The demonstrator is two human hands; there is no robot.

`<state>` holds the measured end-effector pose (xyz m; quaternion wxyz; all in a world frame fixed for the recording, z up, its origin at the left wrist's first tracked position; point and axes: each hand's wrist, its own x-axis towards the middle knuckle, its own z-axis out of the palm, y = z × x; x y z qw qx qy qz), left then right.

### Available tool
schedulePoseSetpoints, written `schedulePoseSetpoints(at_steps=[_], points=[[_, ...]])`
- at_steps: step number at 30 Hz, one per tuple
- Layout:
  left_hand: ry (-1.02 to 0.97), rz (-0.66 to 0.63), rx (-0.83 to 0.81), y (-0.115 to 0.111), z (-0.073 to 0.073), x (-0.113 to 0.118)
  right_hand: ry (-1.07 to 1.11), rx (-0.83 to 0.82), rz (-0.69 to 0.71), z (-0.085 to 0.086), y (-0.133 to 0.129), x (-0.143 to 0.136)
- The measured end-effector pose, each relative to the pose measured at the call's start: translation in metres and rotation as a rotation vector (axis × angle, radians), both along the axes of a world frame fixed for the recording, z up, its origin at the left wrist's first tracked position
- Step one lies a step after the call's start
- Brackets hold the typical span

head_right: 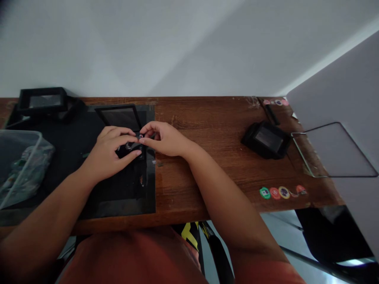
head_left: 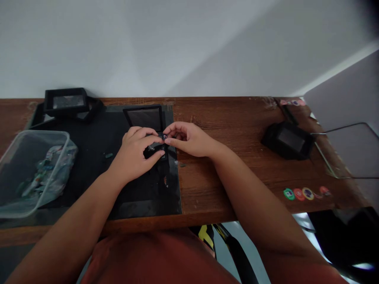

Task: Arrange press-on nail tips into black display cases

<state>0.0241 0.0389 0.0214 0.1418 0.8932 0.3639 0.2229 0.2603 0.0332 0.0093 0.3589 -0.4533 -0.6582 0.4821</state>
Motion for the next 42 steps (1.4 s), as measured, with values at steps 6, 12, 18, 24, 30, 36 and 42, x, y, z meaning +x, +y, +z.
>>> schedulePoseSetpoints(at_steps=[6,12,18,24,30,36,42], points=[[0.043,0.016,0.024,-0.001,0.0,0.002,-0.02,0.01,-0.005,0.002,-0.002,0.0],[0.075,0.069,0.025,-0.003,-0.001,0.004,-0.023,0.003,-0.012,0.002,-0.002,-0.001],[0.073,0.144,0.023,-0.006,-0.002,0.005,-0.025,-0.008,-0.009,0.002,-0.003,-0.001],[-0.001,0.167,0.038,-0.005,0.003,0.001,-0.039,-0.004,-0.01,0.002,-0.004,-0.002],[0.009,0.142,0.011,-0.006,0.006,-0.006,-0.036,-0.021,-0.012,0.004,-0.004,0.0],[0.032,0.104,0.007,-0.009,0.003,-0.008,0.108,-0.127,0.021,0.011,-0.006,0.0],[0.05,0.082,0.014,-0.011,0.001,-0.007,0.127,-0.146,0.061,0.011,-0.007,-0.004]])
